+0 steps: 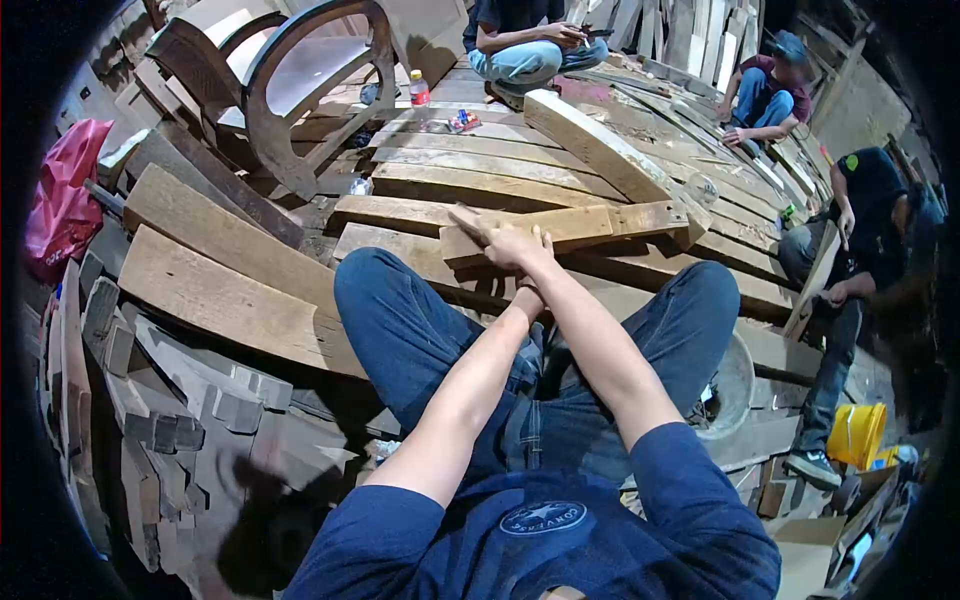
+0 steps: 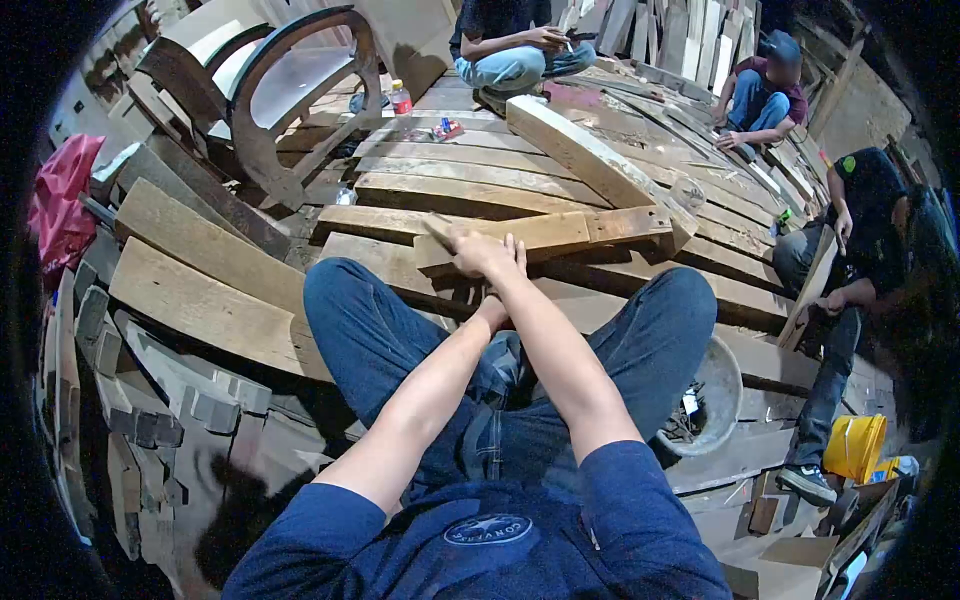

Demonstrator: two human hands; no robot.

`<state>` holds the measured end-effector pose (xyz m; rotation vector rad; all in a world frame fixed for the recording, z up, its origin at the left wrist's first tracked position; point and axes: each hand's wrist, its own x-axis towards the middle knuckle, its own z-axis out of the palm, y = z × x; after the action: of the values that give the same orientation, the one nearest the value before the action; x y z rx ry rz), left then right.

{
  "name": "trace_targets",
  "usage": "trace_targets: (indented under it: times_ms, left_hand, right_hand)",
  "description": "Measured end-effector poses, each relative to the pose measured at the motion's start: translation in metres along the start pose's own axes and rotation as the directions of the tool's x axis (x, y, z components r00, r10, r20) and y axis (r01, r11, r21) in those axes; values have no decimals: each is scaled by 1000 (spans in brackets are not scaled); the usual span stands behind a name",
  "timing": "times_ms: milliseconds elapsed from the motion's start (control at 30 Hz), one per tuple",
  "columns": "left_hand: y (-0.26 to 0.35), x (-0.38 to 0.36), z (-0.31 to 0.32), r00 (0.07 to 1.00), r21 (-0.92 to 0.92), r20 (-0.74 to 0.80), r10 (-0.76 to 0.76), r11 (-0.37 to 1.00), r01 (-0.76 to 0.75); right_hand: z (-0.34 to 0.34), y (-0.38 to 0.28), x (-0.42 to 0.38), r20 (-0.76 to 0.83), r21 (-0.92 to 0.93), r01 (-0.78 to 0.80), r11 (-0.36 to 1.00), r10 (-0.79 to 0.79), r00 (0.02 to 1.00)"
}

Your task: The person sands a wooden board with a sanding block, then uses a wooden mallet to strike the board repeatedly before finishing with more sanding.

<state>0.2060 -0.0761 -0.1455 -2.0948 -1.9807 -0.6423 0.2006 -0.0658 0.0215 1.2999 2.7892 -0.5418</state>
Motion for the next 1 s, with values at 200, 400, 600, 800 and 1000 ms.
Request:
trace_targets:
  times_ms: [200, 400, 600, 800, 1000]
  left_hand:
    - [16, 3, -42, 969, 156, 224, -102, 985, 67]
    - [20, 6, -59, 954, 159, 280, -109, 985, 66]
    - [18, -1, -27, 958, 123, 249, -140, 986, 113]
    - [22, 3, -74, 939, 253, 318, -135, 966, 53]
    - [33, 7, -103, 892, 248, 439, -110, 969, -3]
  right_hand:
    - [49, 2, -23, -666, -246, -119, 962, -79, 742]
    - [19, -13, -13, 86, -60, 231, 971, -226, 970]
    - [30, -10, -18, -8, -45, 40, 998, -41, 999]
    - [27, -13, -7, -177, 58, -9, 998, 20, 984]
    - [-11, 47, 5, -298, 65, -31, 997, 50, 953]
